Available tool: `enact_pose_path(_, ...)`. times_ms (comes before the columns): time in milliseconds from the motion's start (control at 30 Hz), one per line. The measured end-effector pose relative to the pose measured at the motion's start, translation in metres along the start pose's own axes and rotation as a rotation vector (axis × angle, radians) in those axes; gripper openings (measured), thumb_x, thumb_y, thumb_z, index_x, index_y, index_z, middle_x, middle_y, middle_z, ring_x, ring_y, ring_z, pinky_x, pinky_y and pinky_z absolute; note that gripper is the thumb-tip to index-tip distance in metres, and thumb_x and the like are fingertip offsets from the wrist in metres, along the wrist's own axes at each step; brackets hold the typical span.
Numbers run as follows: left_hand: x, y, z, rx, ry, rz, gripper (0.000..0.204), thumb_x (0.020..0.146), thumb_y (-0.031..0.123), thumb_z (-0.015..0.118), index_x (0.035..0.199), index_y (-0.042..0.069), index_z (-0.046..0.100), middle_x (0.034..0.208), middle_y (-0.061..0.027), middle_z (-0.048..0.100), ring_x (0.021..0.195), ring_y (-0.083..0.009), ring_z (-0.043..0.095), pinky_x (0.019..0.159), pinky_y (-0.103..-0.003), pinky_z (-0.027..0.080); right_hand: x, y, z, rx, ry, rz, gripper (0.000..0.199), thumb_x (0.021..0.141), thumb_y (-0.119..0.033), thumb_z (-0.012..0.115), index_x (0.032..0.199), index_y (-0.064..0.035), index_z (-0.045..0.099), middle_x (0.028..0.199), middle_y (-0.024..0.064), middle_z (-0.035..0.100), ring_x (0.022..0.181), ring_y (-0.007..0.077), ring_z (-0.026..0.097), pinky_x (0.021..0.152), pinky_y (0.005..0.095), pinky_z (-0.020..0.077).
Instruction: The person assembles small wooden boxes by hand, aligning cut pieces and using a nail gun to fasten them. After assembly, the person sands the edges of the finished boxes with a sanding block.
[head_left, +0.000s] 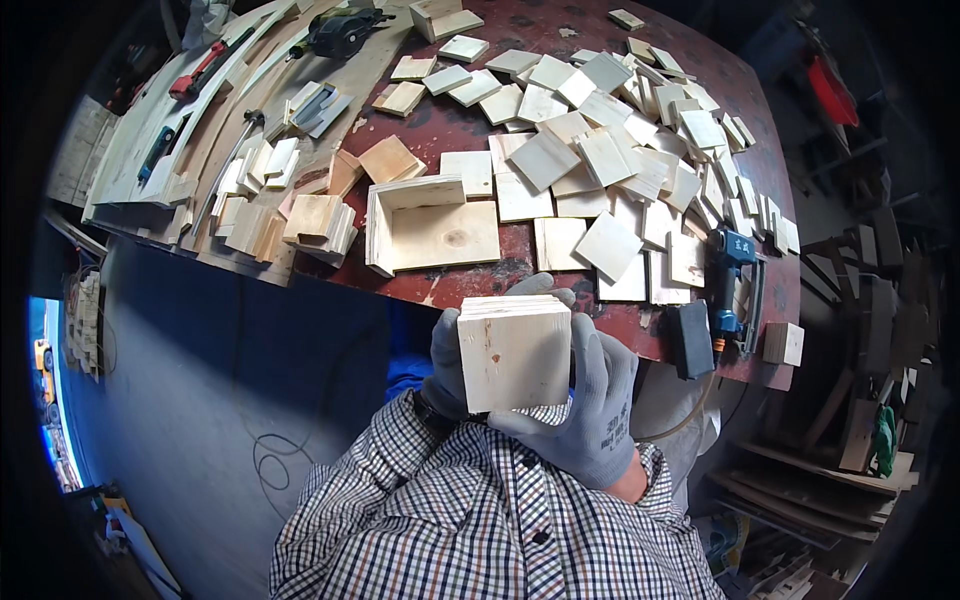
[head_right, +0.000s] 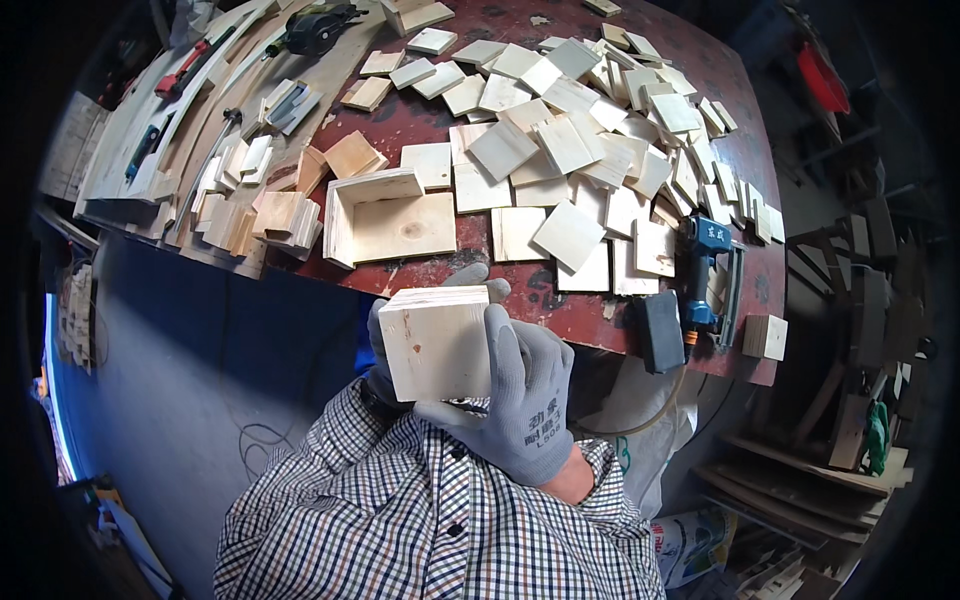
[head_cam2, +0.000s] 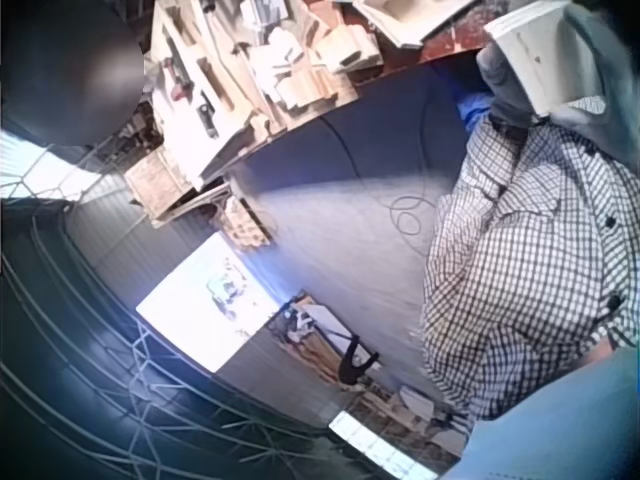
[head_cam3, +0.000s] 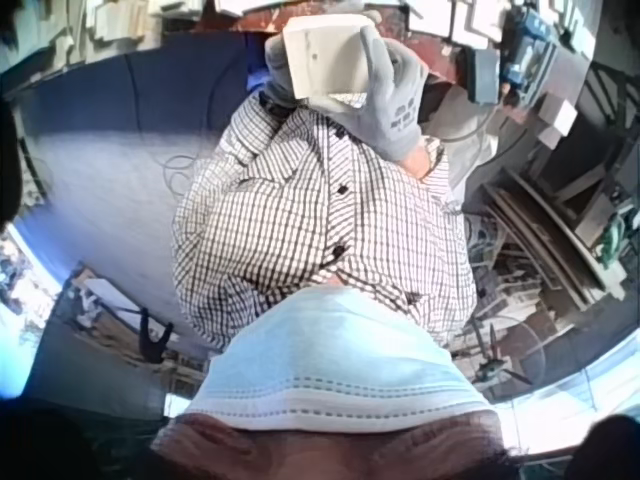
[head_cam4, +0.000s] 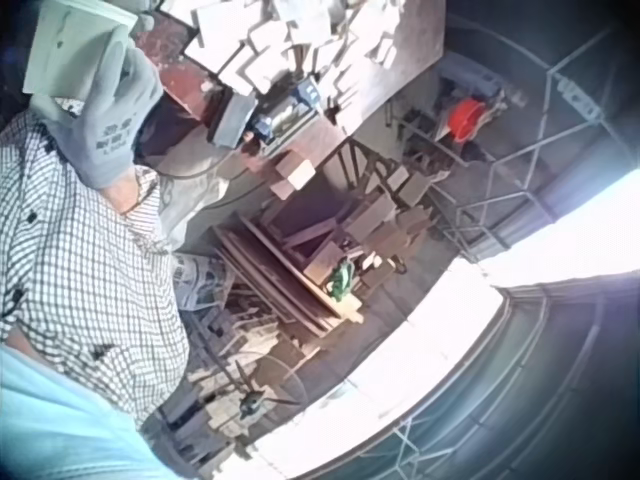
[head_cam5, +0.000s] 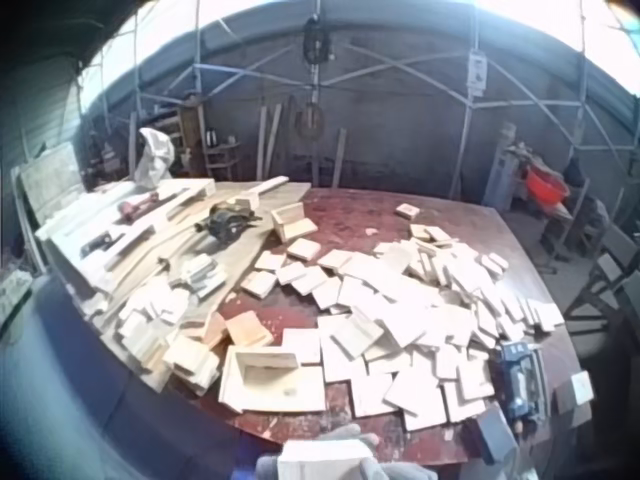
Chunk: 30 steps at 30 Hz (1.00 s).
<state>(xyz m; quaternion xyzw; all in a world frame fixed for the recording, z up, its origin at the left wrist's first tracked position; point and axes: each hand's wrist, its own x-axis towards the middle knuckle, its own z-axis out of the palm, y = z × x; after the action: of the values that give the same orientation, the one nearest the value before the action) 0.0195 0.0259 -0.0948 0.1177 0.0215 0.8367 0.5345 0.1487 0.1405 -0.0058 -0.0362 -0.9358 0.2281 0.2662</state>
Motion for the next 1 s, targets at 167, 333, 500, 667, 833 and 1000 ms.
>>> enact_pose_path(167, 0.0, 0.0, -0.013, -0.266, -0.084, -0.005, 0.122, 0.086, 0.084, 0.065, 0.169, 0.006, 0.022, 0.169, -0.025, 0.029, 0.148, -0.0431, 0.046, 0.118, -0.062, 0.046, 0.0, 0.002, -0.004, 0.107, -0.046, 0.029, 0.14, 0.066, -0.066, 0.092, 0.159, 0.0148, 0.026, 0.135, 0.0217, 0.057, 0.128, 0.0392, 0.054, 0.109, 0.0549, 0.0386)
enact_pose_path(333, -0.002, 0.001, -0.003, -0.354, -0.088, -0.018, 0.119, 0.087, 0.085, 0.062, 0.167, 0.006, 0.026, 0.164, -0.0263, 0.036, 0.143, -0.0416, 0.051, 0.111, -0.063, 0.052, 0.006, 0.0, -0.004, 0.069, -0.03, 0.045, 0.14, 0.066, -0.07, 0.088, 0.158, 0.0139, 0.026, 0.154, 0.0233, 0.051, 0.137, 0.0437, 0.048, 0.118, 0.0594, 0.0327)
enact_pose_path(500, -0.002, 0.001, -0.001, -0.362, -0.016, -0.037, 0.117, 0.091, 0.089, 0.05, 0.168, 0.004, 0.026, 0.165, -0.026, 0.039, 0.143, -0.0416, 0.052, 0.112, -0.062, 0.052, 0.007, 0.004, -0.007, 0.053, -0.076, 0.037, 0.149, 0.062, -0.065, 0.094, 0.163, 0.012, 0.018, 0.155, 0.029, 0.046, 0.145, 0.0441, 0.043, 0.119, 0.0541, 0.0384)
enact_pose_path(667, -0.001, 0.007, 0.005, -0.085, 0.23, -0.047, 0.103, 0.101, 0.083, 0.032, 0.168, 0.006, 0.025, 0.161, -0.0226, 0.046, 0.135, -0.0361, 0.06, 0.11, -0.059, 0.052, 0.0, 0.012, 0.001, 0.054, -0.044, 0.072, 0.139, 0.068, -0.068, 0.089, 0.16, 0.0128, 0.025, 0.156, 0.0247, 0.048, 0.139, 0.0431, 0.048, 0.12, 0.0557, 0.0346)
enact_pose_path(833, 0.0, 0.007, 0.014, 1.741, 0.168, 0.271, 0.068, 0.101, 0.055, 0.06, 0.151, 0.009, 0.055, 0.146, -0.0157, 0.063, 0.125, -0.0319, 0.067, 0.104, -0.047, 0.055, -0.004, 0.024, 0.004, 0.088, -0.069, 0.14, 0.142, 0.069, -0.063, 0.092, 0.164, 0.0121, 0.018, 0.157, 0.0277, 0.046, 0.141, 0.0411, 0.048, 0.118, 0.0506, 0.0365)
enact_pose_path(1000, -0.001, 0.014, 0.015, 2.136, 0.09, 0.386, 0.054, 0.096, 0.025, 0.079, 0.144, 0.006, 0.061, 0.138, -0.0132, 0.071, 0.118, -0.0271, 0.073, 0.1, -0.041, 0.06, -0.006, 0.029, 0.003, 0.028, -0.075, 0.148, 0.141, 0.071, -0.067, 0.089, 0.164, 0.0125, 0.019, 0.156, 0.0275, 0.049, 0.139, 0.0406, 0.05, 0.117, 0.0493, 0.0375)
